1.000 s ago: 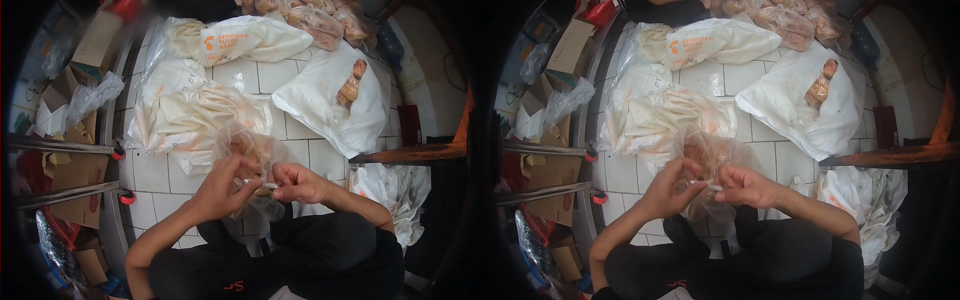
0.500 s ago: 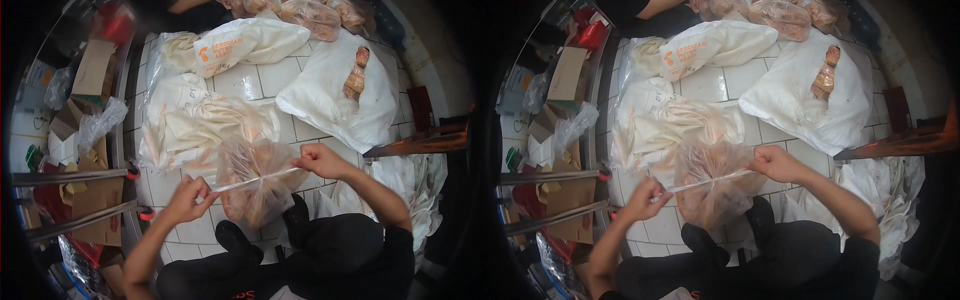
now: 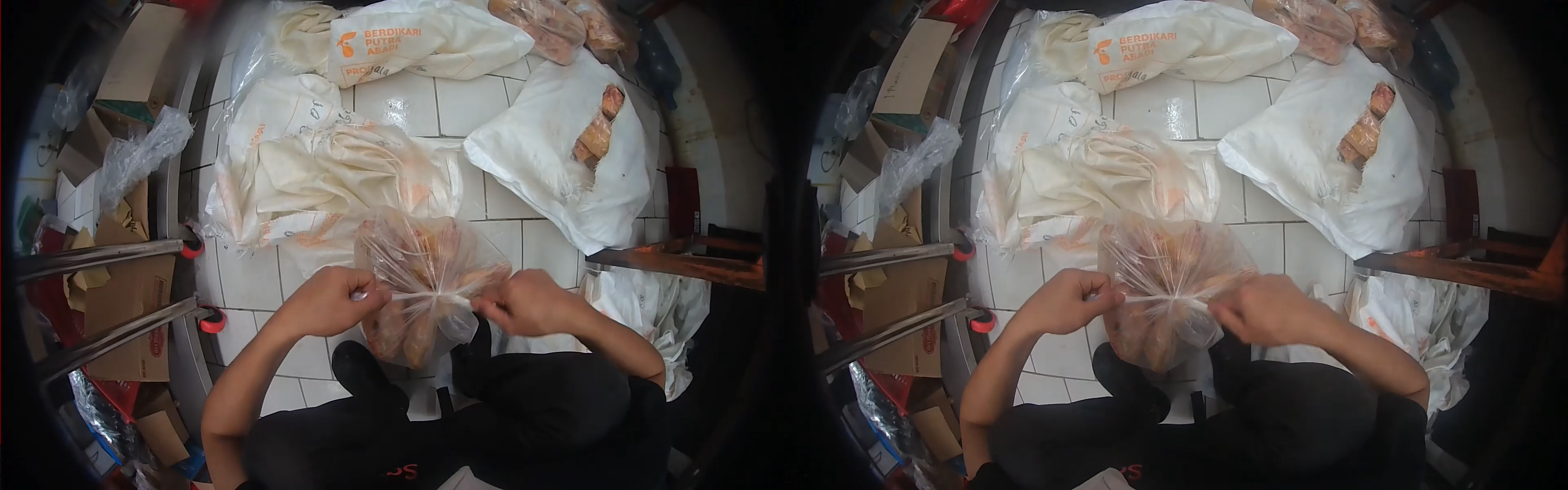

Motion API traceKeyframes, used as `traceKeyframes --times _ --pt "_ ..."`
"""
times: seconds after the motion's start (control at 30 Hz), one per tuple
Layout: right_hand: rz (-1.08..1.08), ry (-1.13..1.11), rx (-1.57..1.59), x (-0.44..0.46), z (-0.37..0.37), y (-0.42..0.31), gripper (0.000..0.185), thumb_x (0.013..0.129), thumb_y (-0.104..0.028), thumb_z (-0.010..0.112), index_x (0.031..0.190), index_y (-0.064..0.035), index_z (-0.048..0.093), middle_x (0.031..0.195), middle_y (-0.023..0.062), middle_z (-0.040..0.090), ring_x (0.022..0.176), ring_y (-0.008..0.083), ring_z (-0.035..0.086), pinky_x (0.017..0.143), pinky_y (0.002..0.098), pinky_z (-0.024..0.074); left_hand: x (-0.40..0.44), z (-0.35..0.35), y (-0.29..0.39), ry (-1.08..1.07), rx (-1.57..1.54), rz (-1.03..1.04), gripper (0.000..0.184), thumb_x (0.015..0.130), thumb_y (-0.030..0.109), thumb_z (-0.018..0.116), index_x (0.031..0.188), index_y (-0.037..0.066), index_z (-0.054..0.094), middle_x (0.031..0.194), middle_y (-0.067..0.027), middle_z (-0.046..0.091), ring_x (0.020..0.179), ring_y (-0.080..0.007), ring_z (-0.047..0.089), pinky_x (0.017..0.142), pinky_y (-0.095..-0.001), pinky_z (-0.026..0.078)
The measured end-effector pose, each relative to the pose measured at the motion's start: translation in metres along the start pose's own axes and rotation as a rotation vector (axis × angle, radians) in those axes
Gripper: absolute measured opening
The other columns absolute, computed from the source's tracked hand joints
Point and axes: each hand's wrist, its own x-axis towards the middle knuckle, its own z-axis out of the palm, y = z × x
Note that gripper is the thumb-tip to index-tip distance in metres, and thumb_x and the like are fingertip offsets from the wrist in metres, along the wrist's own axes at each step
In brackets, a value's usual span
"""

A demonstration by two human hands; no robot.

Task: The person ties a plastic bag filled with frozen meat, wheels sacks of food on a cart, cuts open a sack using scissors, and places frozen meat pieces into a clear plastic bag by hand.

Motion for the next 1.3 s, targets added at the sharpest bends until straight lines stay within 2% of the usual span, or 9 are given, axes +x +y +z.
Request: traceKeyframes --times 0.03,0.1,0.2,0.33,0.43,0.6,0.83,0.97,1.3 --pt "-0.057 -0.116 -0.014 -0.003 -0.006 -0.013 0.023 0.087 -0.027 0.059 0.077 -0.0063 0.062 0.062 0.0143 0.06 0.058 0.0309 0.059 0.055 0.042 0.0454 0.002 0.001 0.003 -0.003 -0.004 0.004 0.031 0.088 0.034 0.063 0.078 0.005 0.058 0.065 -0.0092 0.062 0.061 -0.0141 0.063 0.051 -0.0327 0.045" --pt "-0.179 -0.26 -0.094 -0.004 -0.012 -0.037 0.018 0.084 -0.021 0.061 0.075 -0.0056 0.061 0.065 0.0119 0.061 0.069 0.0333 0.062 0.06 0.042 0.0472 0.01 0.012 0.013 -0.089 -0.757 0.045 0.023 0.09 0.025 0.063 0.086 0.004 0.055 0.071 -0.0012 0.062 0.063 -0.0034 0.055 0.053 -0.0212 0.042" --pt "-0.439 -0.167 -0.022 0.012 -0.016 -0.048 0.015 0.083 -0.017 0.061 0.081 -0.0016 0.061 0.083 0.0149 0.064 0.096 0.0329 0.059 0.076 0.0415 0.0478 0.026 0.045 0.021 -0.078 -0.939 0.208 0.016 0.092 0.017 0.062 0.092 0.005 0.051 0.074 0.0066 0.056 0.063 0.0005 0.048 0.056 -0.0145 0.038" --pt "-0.569 0.069 0.159 0.037 -0.008 -0.025 0.012 0.083 -0.012 0.06 0.086 -0.0003 0.062 0.084 0.0137 0.064 0.104 0.0317 0.056 0.08 0.0406 0.0463 0.031 0.063 -0.003 -0.093 -0.931 0.373 0.011 0.095 0.014 0.055 0.101 0.006 0.05 0.087 0.0049 0.053 0.076 0.0005 0.048 0.065 -0.0166 0.04" --pt "-0.614 0.197 0.361 0.055 0.008 -0.015 0.013 0.084 -0.012 0.059 0.09 -0.0004 0.063 0.083 0.0146 0.063 0.091 0.0303 0.06 0.076 0.0389 0.0473 0.027 0.066 -0.001 -0.064 -1.015 0.289 0.015 0.097 0.016 0.052 0.107 0.007 0.049 0.095 0.0034 0.052 0.082 -0.0007 0.048 0.07 -0.0182 0.041" --pt "-0.173 0.117 0.638 0.051 0.022 -0.012 0.017 0.087 -0.015 0.061 0.095 0.0 0.061 0.081 0.0127 0.063 0.069 0.0236 0.061 0.063 0.0324 0.047 0.029 0.07 -0.006 0.031 -1.051 0.326 0.018 0.097 0.017 0.051 0.111 0.006 0.048 0.096 0.0013 0.053 0.081 -0.0033 0.051 0.073 -0.0197 0.044" --pt "-0.169 0.136 0.944 0.048 0.043 -0.007 0.013 0.092 -0.014 0.058 0.093 -0.0016 0.058 0.075 0.0044 0.062 0.065 0.0074 0.057 0.057 0.023 0.0434 0.032 0.065 0.001 0.029 -1.024 0.164 0.019 0.096 0.012 0.053 0.113 0.006 0.046 0.098 -0.0015 0.056 0.082 -0.0057 0.057 0.072 -0.0216 0.048" --pt "-0.168 0.185 1.011 0.047 0.049 -0.007 0.012 0.094 -0.016 0.057 0.093 -0.0038 0.058 0.072 -0.0003 0.06 0.063 0.002 0.053 0.053 0.0195 0.0393 0.027 0.071 0.009 0.078 -1.064 0.352 0.031 0.091 0.006 0.059 0.117 0.005 0.042 0.097 -0.0037 0.057 0.082 -0.0063 0.058 0.073 -0.0219 0.049" --pt "0.018 0.375 0.956 0.049 0.055 -0.021 0.018 0.093 -0.022 0.059 0.092 -0.0044 0.058 0.059 -0.0044 0.051 0.052 0.0017 0.045 0.045 0.021 0.0354 0.02 0.076 0.027 0.523 -0.35 0.324 0.04 0.076 0.004 0.072 0.107 0.008 0.047 0.068 0.001 0.048 0.06 -0.0068 0.051 0.053 -0.0222 0.042"
